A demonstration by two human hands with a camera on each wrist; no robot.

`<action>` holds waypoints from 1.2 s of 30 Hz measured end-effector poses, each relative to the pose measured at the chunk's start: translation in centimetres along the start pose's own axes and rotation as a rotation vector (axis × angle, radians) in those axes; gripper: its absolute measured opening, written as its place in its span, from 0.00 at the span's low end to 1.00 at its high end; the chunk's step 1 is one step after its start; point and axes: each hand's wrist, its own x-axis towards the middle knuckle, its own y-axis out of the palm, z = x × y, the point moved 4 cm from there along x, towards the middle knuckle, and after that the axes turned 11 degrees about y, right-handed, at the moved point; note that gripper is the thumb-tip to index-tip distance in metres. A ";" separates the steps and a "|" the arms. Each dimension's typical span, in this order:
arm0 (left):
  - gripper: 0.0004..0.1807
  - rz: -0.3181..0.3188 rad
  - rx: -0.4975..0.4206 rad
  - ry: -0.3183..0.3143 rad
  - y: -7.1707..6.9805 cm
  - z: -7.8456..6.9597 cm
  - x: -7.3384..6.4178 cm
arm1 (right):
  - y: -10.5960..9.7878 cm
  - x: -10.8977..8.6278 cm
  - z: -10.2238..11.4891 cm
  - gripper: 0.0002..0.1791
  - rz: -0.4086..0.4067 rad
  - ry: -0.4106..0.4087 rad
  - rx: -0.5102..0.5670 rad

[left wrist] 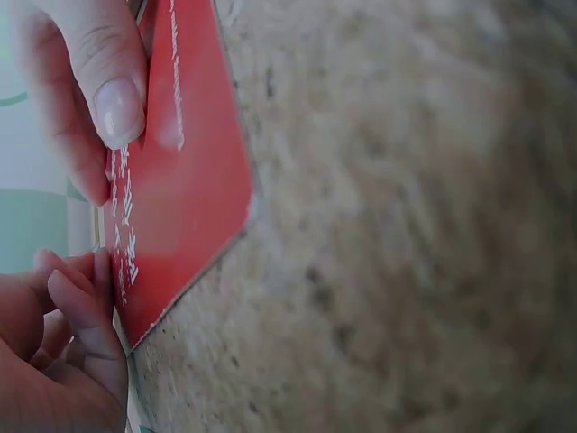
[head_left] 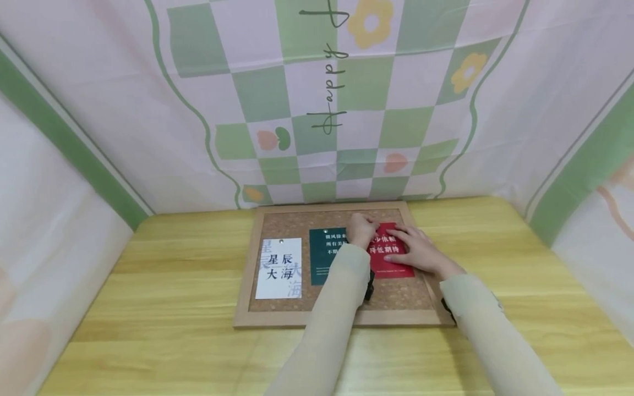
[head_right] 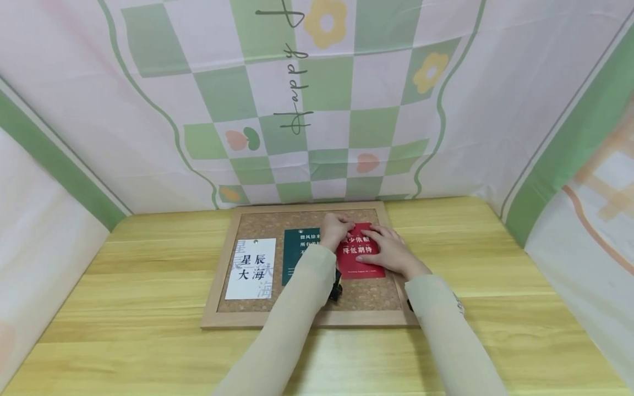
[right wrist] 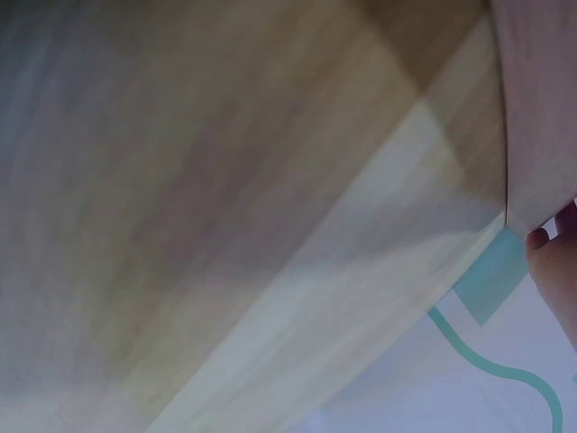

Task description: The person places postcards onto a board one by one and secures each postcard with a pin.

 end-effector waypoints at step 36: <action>0.09 0.038 -0.168 -0.042 -0.1 1.0 0.6 | 0.0 -0.2 0.2 0.43 0.003 0.008 0.002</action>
